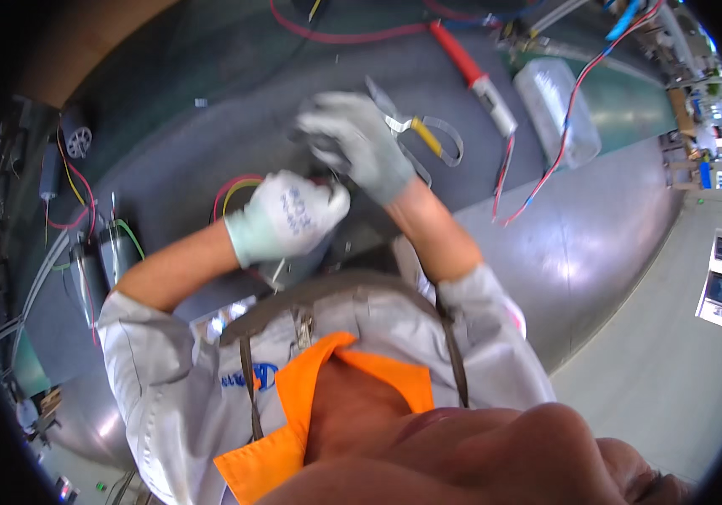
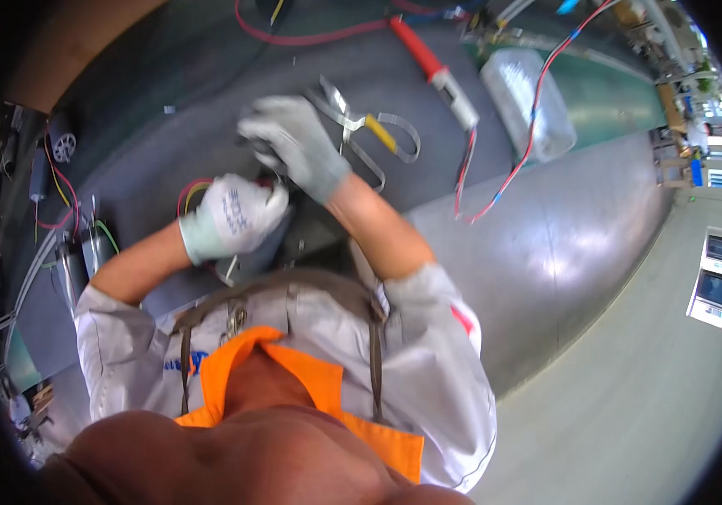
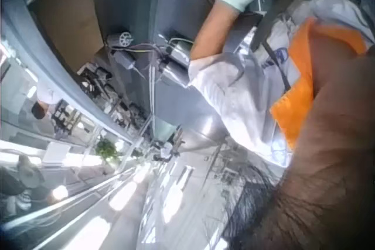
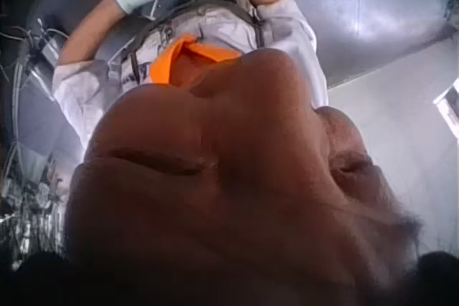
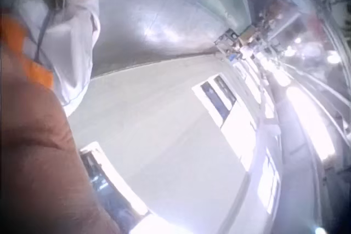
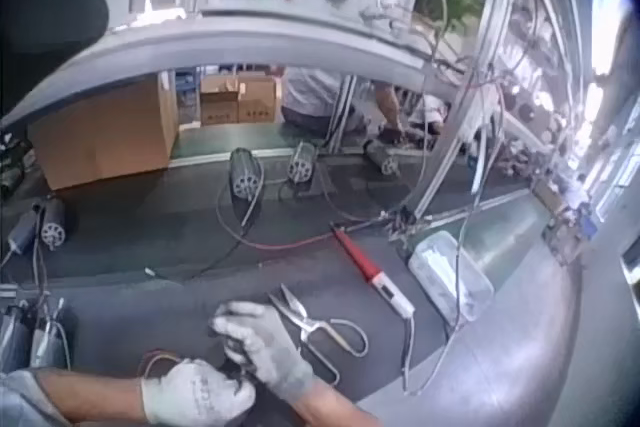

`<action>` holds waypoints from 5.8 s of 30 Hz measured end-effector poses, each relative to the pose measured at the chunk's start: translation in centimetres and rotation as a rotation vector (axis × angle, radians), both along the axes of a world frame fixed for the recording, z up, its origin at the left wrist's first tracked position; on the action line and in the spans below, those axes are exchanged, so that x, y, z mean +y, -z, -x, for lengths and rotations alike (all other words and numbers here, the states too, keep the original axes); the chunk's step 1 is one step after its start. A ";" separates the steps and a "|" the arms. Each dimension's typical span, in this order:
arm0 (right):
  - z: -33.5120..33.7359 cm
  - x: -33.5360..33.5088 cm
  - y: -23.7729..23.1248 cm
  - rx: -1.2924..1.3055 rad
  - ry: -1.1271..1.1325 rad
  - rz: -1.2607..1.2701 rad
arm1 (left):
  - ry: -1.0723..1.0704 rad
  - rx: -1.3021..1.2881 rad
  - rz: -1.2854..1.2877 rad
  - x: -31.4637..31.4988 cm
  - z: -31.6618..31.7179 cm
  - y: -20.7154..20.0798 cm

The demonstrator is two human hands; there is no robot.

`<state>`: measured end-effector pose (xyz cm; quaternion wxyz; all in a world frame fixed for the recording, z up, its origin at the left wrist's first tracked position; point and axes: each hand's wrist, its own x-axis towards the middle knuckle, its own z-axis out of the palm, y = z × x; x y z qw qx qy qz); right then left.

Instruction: Manually assemble components of small electric motors, including wiring and securing parts.

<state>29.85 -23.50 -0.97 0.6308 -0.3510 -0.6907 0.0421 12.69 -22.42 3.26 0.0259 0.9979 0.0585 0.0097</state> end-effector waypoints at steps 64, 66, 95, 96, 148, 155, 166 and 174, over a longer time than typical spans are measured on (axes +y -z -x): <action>0.4 -8.6 -0.7 0.279 -0.490 1.789 | -0.611 -0.757 0.399 -7.1 6.4 6.5; 1.2 -6.8 -1.2 0.318 -0.497 1.661 | -0.729 -0.716 0.243 -7.3 5.4 5.0; -19.7 8.0 -5.9 0.226 0.187 1.073 | -0.998 -0.913 2.050 -0.9 5.9 4.0; -16.8 8.5 -4.7 0.128 0.132 1.177 | -0.919 -0.942 2.064 -0.9 6.0 4.0; 6.7 -0.1 -2.2 0.794 -0.708 0.838 | -0.738 -1.510 1.850 0.9 4.4 3.3; -5.8 -0.2 -1.5 -0.430 0.123 0.506 | -0.565 -1.799 1.886 3.4 5.7 5.8; -17.0 0.7 1.2 0.015 0.337 0.977 | -0.561 -1.624 1.851 2.8 6.3 4.8; -4.6 13.1 -4.4 0.073 -0.359 1.052 | -0.630 -1.644 1.709 2.3 6.9 4.3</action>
